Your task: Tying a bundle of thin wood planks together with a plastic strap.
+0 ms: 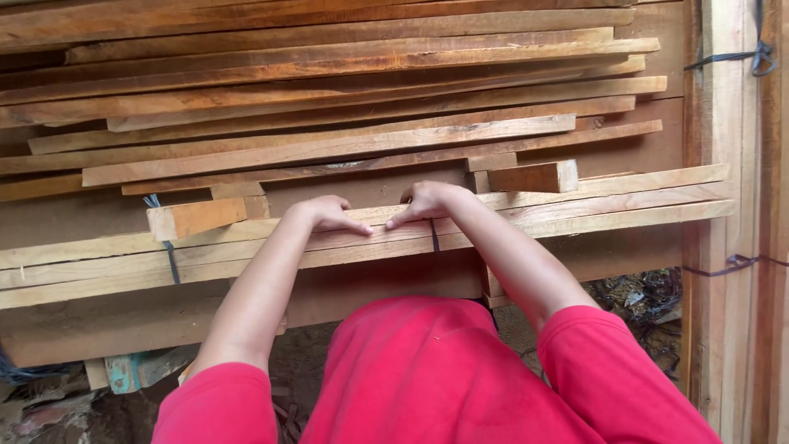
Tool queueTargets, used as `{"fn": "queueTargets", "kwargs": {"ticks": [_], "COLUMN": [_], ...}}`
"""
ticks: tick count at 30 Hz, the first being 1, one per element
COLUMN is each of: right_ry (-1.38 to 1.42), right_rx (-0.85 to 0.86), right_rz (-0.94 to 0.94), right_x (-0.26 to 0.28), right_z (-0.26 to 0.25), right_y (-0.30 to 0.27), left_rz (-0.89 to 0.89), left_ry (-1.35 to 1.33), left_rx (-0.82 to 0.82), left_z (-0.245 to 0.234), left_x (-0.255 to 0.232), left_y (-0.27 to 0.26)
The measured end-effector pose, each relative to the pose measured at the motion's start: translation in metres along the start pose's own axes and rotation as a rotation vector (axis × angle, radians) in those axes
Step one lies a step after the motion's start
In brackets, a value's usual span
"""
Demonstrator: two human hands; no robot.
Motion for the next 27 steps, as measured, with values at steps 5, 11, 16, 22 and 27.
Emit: {"fn": "queueTargets", "kwargs": {"ticks": [5, 11, 16, 22, 27], "right_ry": [0.035, 0.067, 0.061, -0.113, -0.179], "right_rx": [0.052, 0.076, -0.005, -0.182, -0.373], "right_rz": [0.025, 0.043, 0.043, 0.069, 0.017], "right_x": [-0.011, -0.016, -0.013, 0.004, 0.023], "right_z": [-0.003, 0.01, 0.018, 0.036, 0.061], "right_y": [0.02, 0.03, 0.022, -0.025, -0.077], "left_rz": [0.004, -0.01, -0.014, 0.017, 0.027], "left_ry": [-0.041, -0.049, -0.093, 0.069, 0.165], "left_rx": [0.03, 0.066, -0.005, -0.156, -0.336], "left_z": [-0.009, -0.001, 0.008, 0.027, 0.044], "left_x": [-0.007, -0.003, 0.001, -0.006, -0.023], "left_y": [0.005, 0.005, 0.004, -0.03, -0.087]}}
Point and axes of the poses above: each hand's wrist, its own y-axis towards the middle knuckle, its own z-axis out of the palm, x = y × z, the point moved 1 cm from there along y, towards the middle knuckle
